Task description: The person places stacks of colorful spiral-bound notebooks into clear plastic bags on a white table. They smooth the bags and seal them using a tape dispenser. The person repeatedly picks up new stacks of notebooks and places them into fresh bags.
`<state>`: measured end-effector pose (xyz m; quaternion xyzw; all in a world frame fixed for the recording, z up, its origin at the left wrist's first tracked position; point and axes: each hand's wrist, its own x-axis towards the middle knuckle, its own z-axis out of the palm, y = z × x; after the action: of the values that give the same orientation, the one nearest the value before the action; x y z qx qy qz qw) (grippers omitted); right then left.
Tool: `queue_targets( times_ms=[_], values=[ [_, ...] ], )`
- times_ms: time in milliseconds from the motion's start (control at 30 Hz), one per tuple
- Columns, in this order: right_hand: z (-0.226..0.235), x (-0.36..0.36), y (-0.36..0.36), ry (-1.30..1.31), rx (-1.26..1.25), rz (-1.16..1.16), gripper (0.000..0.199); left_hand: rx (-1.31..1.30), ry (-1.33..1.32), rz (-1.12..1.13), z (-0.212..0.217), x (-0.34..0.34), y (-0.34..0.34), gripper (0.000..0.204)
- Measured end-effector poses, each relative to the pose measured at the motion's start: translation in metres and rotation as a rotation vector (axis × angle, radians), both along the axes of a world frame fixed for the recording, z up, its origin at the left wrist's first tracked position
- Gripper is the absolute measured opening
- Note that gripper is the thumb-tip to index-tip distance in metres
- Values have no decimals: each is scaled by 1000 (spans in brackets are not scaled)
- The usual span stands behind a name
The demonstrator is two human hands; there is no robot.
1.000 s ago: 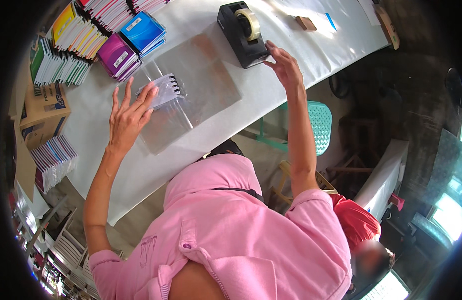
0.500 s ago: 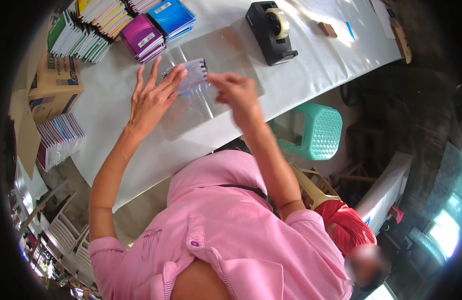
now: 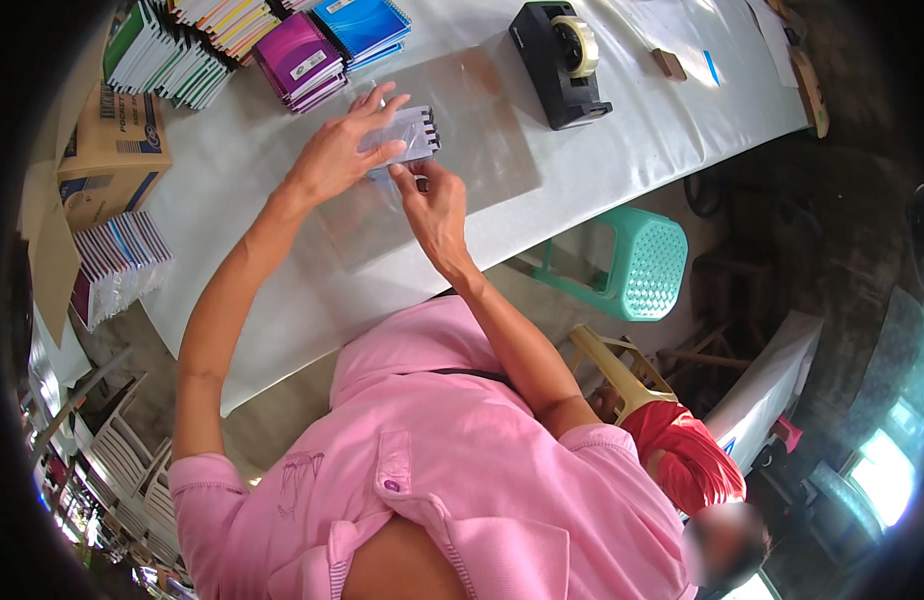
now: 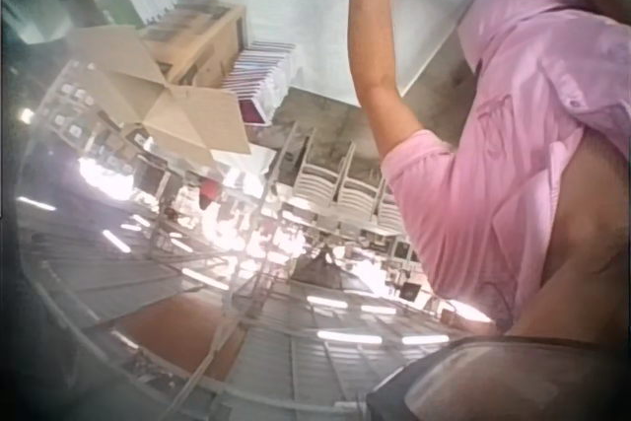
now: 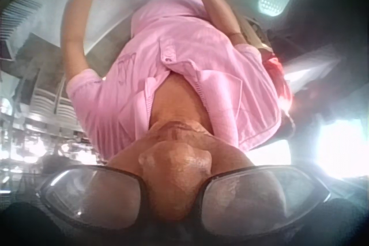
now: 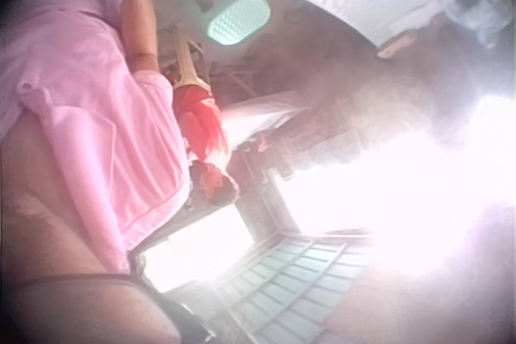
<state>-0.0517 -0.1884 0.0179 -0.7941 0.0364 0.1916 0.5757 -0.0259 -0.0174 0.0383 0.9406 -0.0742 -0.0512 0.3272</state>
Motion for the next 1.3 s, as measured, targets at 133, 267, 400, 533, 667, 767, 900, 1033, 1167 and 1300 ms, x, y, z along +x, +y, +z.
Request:
queue_targets(
  times_ms=[133, 267, 400, 533, 667, 767, 900, 1033, 1167, 1300],
  values=[
    [-24, 19, -20, 124, 12, 173, 32, -157, 143, -79, 6, 6, 1, 53],
    [-30, 38, -64, 801, 714, 14, 49, -659, 432, -205, 5, -15, 13, 49],
    [-43, 51, -61, 664, 386, 271, 83, -708, -167, 448, -66, -48, 8, 47],
    [38, 44, -40, 549, 289, 223, 67, -418, -310, 530, -130, -98, -7, 49],
    [73, 52, 31, 482, 497, 560, 66, -904, -71, 567, -117, -101, -21, 39],
    [87, 18, 136, 504, 443, 528, 74, -441, -258, 484, -130, -106, -24, 36],
    [88, -8, 275, 510, 592, 757, 75, 51, -481, 430, -143, -98, -25, 32],
    [127, -26, 329, 369, 729, 862, 65, 148, -520, 504, -130, -109, -22, 36],
    [164, -21, 350, 343, 865, 841, 52, 178, -521, 460, -102, -115, -12, 45],
    [163, -52, 414, 302, 997, 798, 44, 57, -459, 455, -114, -115, -13, 48]
  ],
)
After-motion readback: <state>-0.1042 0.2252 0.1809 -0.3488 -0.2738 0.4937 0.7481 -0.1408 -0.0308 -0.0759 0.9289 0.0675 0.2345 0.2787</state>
